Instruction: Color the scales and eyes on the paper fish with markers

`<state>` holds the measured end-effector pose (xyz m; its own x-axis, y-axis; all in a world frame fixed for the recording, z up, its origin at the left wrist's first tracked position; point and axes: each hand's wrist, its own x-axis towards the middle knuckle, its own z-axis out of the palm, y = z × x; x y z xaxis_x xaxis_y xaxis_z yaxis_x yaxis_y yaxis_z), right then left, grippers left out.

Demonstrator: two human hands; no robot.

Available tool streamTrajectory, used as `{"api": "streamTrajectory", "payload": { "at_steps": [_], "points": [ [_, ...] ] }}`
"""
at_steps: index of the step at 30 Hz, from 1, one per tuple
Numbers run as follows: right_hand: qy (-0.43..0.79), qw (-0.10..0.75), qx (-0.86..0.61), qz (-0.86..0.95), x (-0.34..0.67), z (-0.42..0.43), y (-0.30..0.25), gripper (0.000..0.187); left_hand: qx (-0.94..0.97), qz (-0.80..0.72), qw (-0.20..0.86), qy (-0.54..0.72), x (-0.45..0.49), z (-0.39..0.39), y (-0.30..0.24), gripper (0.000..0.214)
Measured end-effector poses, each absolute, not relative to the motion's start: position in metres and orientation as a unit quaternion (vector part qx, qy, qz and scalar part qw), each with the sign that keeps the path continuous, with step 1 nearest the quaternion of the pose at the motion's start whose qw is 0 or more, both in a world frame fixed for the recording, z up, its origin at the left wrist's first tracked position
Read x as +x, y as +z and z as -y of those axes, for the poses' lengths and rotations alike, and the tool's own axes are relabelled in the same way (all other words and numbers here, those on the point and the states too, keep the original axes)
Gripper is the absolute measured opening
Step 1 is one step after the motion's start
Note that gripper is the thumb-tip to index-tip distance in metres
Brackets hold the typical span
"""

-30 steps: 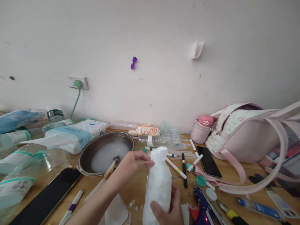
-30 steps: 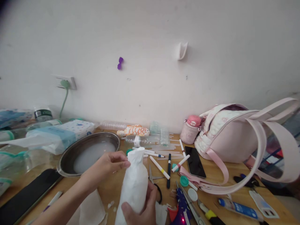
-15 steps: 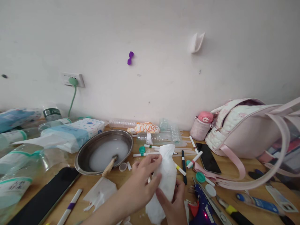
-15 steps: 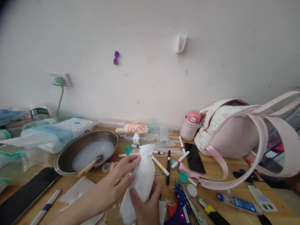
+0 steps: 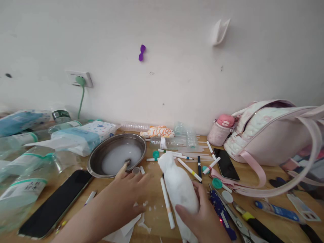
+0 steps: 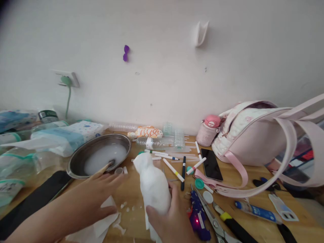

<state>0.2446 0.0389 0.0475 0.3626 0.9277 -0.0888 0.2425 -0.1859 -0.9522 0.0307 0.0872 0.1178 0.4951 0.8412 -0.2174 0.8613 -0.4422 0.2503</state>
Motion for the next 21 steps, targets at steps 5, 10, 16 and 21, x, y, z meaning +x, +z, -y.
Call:
{"api": "streamTrajectory", "payload": {
  "at_steps": [5,10,16,21],
  "points": [
    [0.346,0.297,-0.724,0.517,0.262,-0.020,0.050,0.051,0.823,-0.538,0.153,-0.101,0.018,-0.075,0.089,0.056],
    [0.352,0.292,-0.709,0.537,0.263,-0.012,0.043,0.052,0.814,-0.559,0.124,-0.101,0.013,-0.069,0.065,0.055],
    [0.326,0.258,-0.702,0.578,0.236,-0.010,0.059,0.039,0.837,-0.529,0.113,-0.075,-0.004,-0.060,0.062,0.047],
    [0.380,0.087,-0.654,0.648,0.235,-0.022,0.076,0.060,0.817,-0.547,0.156,-0.095,-0.025,-0.044,0.075,0.034]
  ]
}}
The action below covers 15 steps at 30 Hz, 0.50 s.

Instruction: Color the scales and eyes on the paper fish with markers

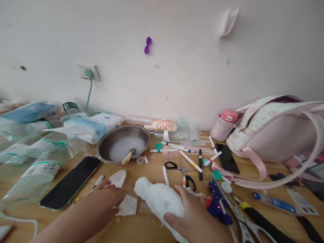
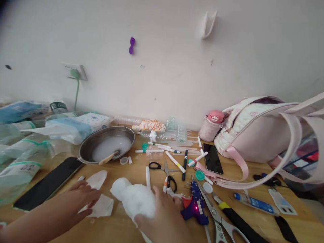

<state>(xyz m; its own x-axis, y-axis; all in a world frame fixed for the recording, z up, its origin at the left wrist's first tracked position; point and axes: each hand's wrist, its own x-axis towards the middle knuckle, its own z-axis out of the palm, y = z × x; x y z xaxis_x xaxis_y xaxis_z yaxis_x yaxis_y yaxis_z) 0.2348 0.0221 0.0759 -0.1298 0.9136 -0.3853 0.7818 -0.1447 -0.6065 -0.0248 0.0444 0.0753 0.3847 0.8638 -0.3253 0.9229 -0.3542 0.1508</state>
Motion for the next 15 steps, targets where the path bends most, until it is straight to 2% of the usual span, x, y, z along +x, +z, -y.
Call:
{"api": "streamTrajectory", "payload": {
  "at_steps": [3,9,15],
  "points": [
    [0.389,0.062,-0.644,0.656,0.240,-0.026,0.077,0.071,0.820,-0.540,0.168,-0.083,-0.038,-0.040,0.088,0.029],
    [0.380,0.090,-0.656,0.646,0.244,-0.031,0.073,0.053,0.780,-0.581,0.213,0.088,-0.062,-0.053,0.104,0.020],
    [0.307,0.140,-0.654,0.676,0.244,-0.028,0.059,0.043,0.758,-0.550,0.300,0.182,-0.074,-0.067,0.085,0.019]
  ]
}}
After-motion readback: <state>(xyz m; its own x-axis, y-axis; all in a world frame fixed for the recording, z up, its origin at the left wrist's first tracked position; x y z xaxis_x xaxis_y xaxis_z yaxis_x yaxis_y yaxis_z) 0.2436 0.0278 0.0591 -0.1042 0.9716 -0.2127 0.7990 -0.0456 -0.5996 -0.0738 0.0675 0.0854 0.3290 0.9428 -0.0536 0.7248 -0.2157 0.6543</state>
